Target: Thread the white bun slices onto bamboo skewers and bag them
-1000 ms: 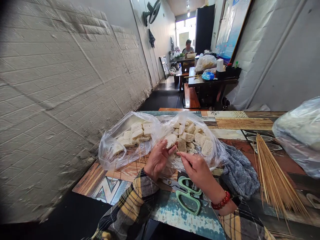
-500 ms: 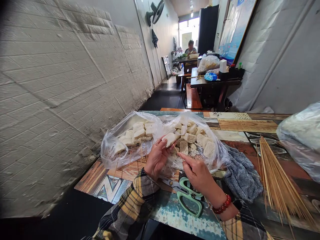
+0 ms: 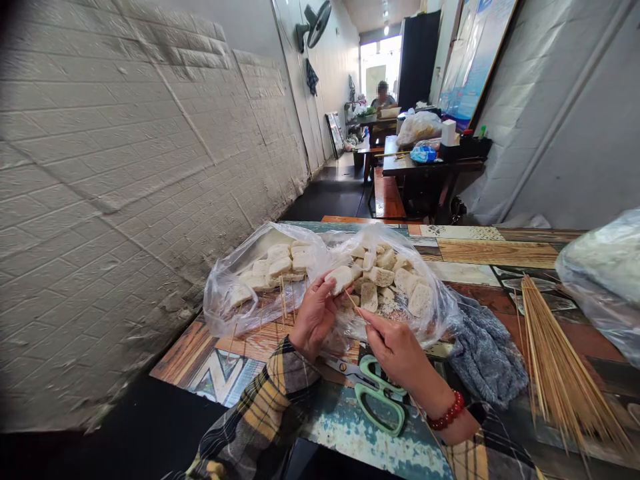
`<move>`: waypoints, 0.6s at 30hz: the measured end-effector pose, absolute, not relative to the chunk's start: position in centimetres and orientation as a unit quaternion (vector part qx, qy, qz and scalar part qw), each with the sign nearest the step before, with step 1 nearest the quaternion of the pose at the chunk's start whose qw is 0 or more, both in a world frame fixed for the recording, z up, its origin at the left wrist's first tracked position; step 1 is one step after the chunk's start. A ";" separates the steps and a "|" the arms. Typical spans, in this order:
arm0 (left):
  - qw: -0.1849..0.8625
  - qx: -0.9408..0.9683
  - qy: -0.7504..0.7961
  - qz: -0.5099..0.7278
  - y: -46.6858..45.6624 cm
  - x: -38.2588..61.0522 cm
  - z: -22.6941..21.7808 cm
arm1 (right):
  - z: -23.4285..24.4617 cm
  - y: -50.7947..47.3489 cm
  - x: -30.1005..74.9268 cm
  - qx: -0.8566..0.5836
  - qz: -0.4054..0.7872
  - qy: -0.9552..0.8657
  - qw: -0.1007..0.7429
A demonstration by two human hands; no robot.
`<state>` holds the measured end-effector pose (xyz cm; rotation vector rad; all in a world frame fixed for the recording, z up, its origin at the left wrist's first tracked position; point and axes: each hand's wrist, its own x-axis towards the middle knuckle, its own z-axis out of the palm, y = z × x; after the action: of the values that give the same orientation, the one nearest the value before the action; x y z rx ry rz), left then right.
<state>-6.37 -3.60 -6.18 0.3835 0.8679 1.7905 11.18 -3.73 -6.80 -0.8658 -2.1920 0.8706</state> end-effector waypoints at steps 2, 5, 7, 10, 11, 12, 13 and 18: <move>0.528 0.164 0.367 0.748 -3.6 -6.4 -6.2 | -6.9 -3.7 11.2 -0.329 0.331 -0.829 0.310; 0.526 0.177 0.373 0.743 -3.6 -6.3 -6.3 | -7.0 -3.7 11.2 -0.335 0.331 -0.826 0.310; 0.523 0.189 0.377 0.741 -3.7 -6.2 -6.2 | -7.1 -3.6 11.2 -0.333 0.331 -0.825 0.314; 0.520 0.202 0.379 0.739 -3.8 -6.1 -6.1 | -7.1 -3.5 11.1 -0.326 0.330 -0.825 0.324; 0.520 0.205 0.378 0.738 -3.9 -6.0 -6.0 | -7.2 -3.5 11.1 -0.325 0.329 -0.824 0.328; 0.521 0.206 0.377 0.737 -3.9 -6.0 -6.0 | -7.3 -3.5 11.1 -0.325 0.329 -0.822 0.332; 0.523 0.205 0.376 0.737 -4.0 -5.9 -5.9 | -7.4 -3.5 11.1 -0.324 0.328 -0.821 0.336; 0.525 0.212 0.371 0.736 -4.1 -5.7 -5.8 | -7.9 -3.5 11.0 -0.330 0.320 -0.819 0.344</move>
<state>-5.71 -4.10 -5.75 0.5072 0.8881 1.7596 11.04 -3.52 -7.88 -0.8572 -2.1261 0.8303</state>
